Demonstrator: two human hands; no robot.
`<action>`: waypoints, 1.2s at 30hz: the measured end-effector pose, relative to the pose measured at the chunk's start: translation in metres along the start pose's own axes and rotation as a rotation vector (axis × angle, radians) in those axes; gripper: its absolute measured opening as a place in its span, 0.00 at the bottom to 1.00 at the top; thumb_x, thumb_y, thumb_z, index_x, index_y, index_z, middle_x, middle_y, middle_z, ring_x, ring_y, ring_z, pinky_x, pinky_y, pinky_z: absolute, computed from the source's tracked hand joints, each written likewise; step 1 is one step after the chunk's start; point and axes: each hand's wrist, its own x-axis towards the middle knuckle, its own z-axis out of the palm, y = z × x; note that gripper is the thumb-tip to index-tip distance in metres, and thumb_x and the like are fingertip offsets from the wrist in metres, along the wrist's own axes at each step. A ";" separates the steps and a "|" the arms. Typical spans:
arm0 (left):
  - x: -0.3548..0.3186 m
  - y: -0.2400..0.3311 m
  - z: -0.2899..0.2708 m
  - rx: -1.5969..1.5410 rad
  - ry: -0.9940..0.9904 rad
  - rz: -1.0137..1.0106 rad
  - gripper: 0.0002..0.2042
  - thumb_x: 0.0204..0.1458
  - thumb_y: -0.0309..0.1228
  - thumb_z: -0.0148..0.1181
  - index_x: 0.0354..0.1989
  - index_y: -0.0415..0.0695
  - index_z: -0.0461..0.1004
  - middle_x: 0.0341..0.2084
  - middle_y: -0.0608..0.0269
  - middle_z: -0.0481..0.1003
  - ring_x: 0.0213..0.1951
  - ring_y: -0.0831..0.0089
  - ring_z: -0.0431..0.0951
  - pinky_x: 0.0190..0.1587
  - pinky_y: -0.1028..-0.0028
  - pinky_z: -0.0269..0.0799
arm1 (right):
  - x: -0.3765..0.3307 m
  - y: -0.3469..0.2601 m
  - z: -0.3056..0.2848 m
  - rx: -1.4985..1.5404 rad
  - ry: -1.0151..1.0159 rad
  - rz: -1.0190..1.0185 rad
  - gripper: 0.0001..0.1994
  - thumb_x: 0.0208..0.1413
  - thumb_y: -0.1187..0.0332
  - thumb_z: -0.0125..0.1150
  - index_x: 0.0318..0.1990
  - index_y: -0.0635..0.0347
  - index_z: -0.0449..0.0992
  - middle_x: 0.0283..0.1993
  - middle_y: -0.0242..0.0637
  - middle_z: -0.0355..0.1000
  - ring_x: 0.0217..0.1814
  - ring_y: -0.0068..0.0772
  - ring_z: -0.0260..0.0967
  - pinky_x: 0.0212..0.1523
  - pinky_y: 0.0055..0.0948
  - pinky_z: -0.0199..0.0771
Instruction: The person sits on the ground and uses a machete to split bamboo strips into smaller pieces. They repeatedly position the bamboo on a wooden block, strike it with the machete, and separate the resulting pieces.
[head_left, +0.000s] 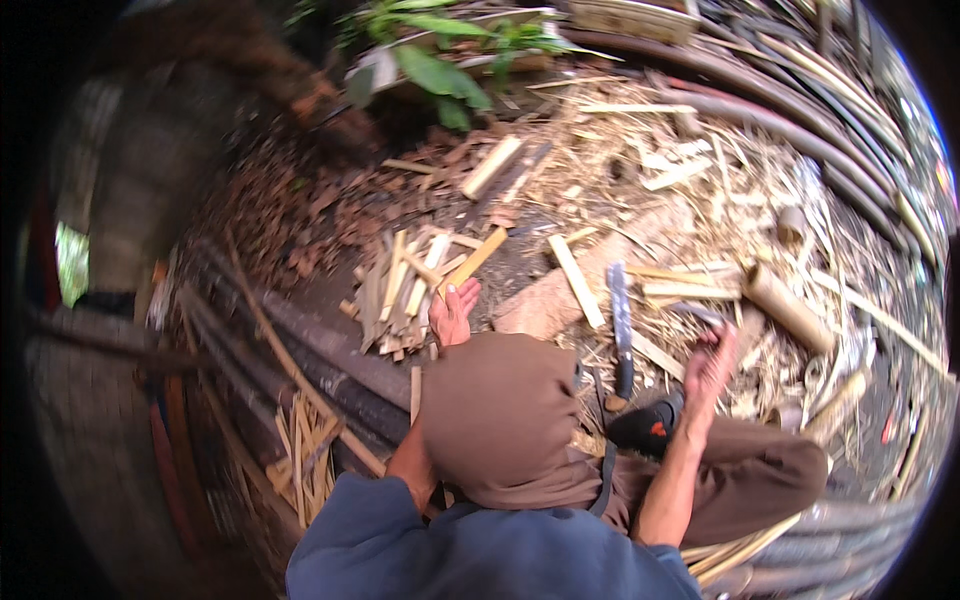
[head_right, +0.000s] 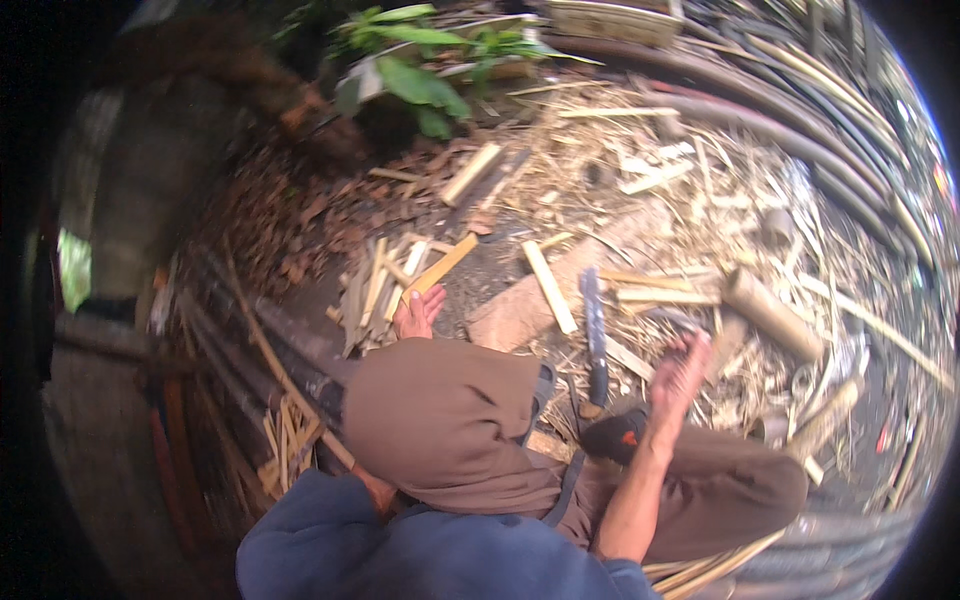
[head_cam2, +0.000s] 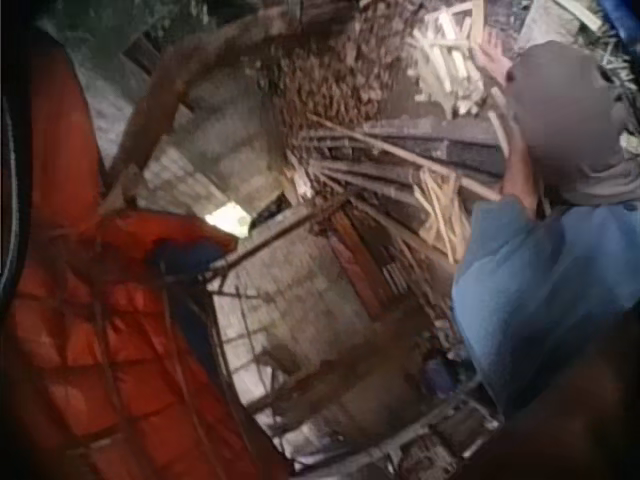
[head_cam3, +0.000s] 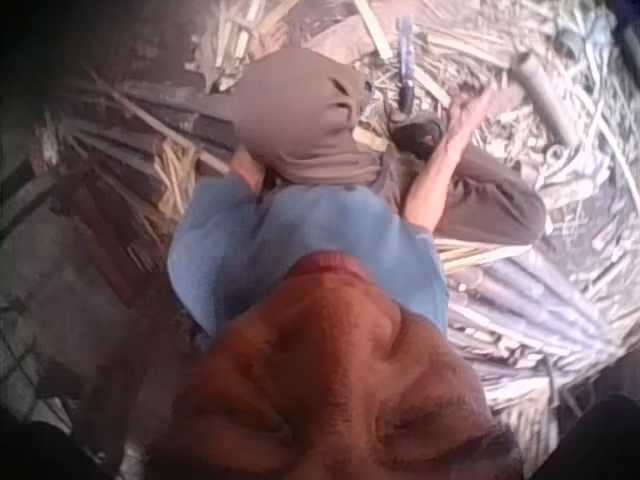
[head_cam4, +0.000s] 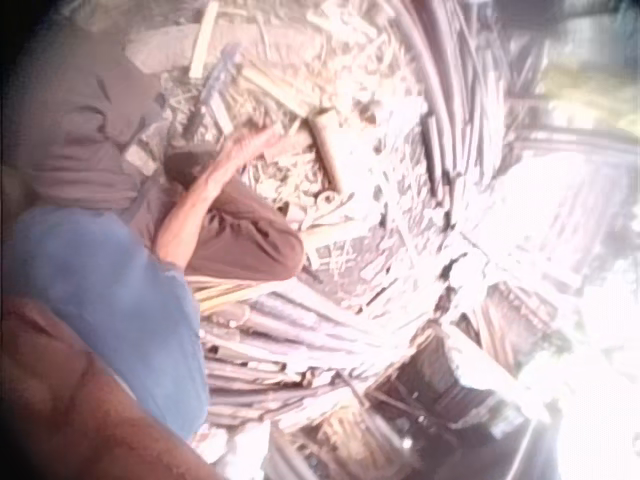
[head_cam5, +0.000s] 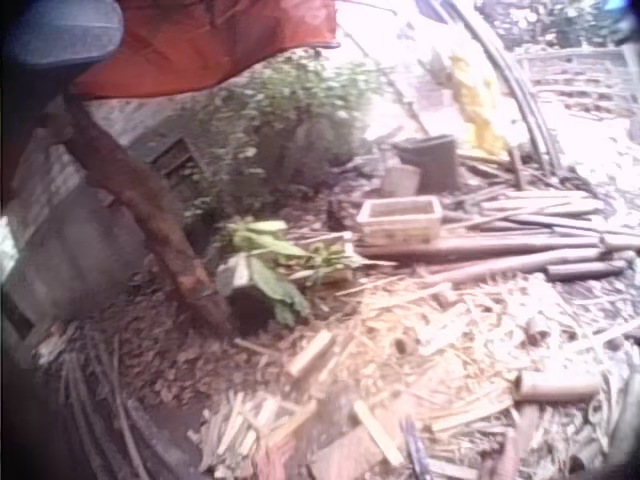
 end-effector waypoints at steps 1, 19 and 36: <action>0.007 -0.002 -0.018 0.085 0.004 0.097 0.22 0.68 0.40 0.36 0.62 0.35 0.57 0.51 0.35 0.70 0.52 0.48 0.75 0.56 0.60 0.72 | 0.003 -0.004 -0.009 -0.156 0.039 -0.042 0.10 0.65 0.60 0.55 0.39 0.56 0.71 0.28 0.26 0.66 0.29 0.17 0.62 0.33 0.19 0.67; 0.039 -0.126 0.085 0.632 -0.299 0.064 0.29 0.55 0.32 0.60 0.63 0.34 0.57 0.48 0.43 0.74 0.49 0.59 0.77 0.50 0.65 0.73 | -0.032 0.119 -0.109 -1.887 -0.288 -0.114 0.39 0.44 0.66 0.69 0.66 0.55 0.57 0.43 0.56 0.67 0.43 0.60 0.68 0.43 0.49 0.70; 0.088 -0.061 0.188 -0.250 -0.218 -0.039 0.17 0.62 0.46 0.43 0.43 0.43 0.67 0.34 0.63 0.67 0.35 0.73 0.65 0.39 0.72 0.63 | -0.072 0.091 -0.054 -1.655 -0.306 0.110 0.20 0.51 0.57 0.60 0.46 0.60 0.72 0.34 0.55 0.75 0.39 0.62 0.73 0.39 0.51 0.72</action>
